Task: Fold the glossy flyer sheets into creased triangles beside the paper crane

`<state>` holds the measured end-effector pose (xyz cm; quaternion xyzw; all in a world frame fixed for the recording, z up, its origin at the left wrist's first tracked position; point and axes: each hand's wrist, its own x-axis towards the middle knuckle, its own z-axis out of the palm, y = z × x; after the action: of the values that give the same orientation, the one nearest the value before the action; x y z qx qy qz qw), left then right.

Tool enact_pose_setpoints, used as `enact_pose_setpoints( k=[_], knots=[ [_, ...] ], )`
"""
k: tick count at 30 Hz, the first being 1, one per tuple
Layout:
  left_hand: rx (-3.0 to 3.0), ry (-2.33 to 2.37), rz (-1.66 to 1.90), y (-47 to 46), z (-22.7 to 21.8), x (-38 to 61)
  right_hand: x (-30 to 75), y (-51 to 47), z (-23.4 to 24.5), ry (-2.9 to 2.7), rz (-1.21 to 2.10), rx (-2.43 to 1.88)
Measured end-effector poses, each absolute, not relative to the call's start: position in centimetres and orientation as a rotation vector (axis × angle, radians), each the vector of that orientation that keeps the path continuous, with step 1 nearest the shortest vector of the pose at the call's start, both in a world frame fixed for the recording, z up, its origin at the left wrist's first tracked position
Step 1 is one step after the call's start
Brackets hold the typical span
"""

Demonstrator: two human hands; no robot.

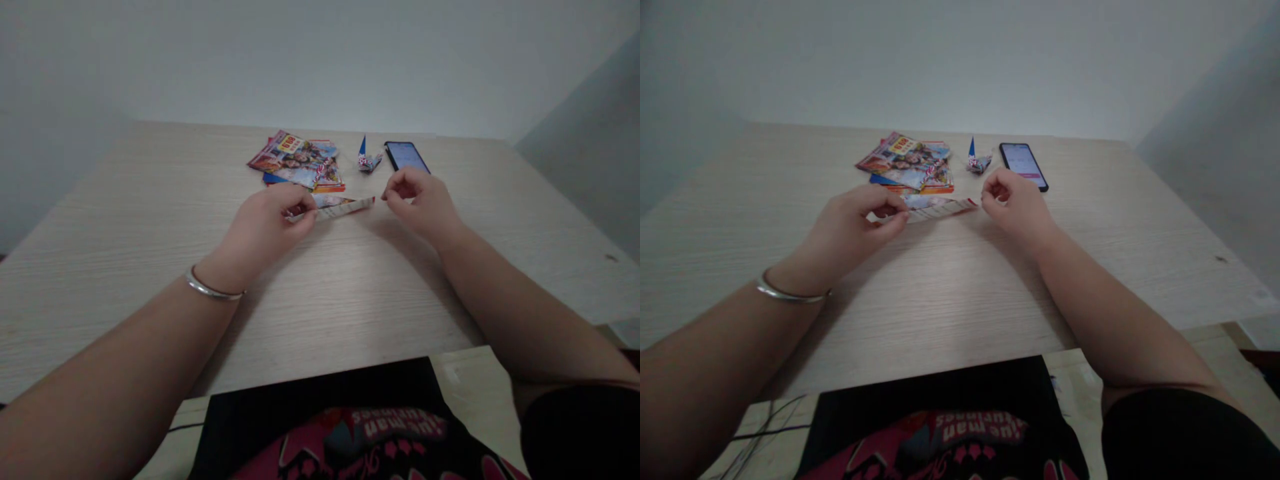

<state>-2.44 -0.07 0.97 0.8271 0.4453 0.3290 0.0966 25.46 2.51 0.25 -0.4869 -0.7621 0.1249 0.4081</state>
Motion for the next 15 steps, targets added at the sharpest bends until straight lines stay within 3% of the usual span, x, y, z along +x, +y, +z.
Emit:
enact_pose_setpoints(
  k=[15],
  knots=[
    [2.293, 1.212, 0.873, -1.0, 0.7, -1.4, 21.3, 0.1, 0.4, -2.072, 0.465, -1.057]
  ],
)
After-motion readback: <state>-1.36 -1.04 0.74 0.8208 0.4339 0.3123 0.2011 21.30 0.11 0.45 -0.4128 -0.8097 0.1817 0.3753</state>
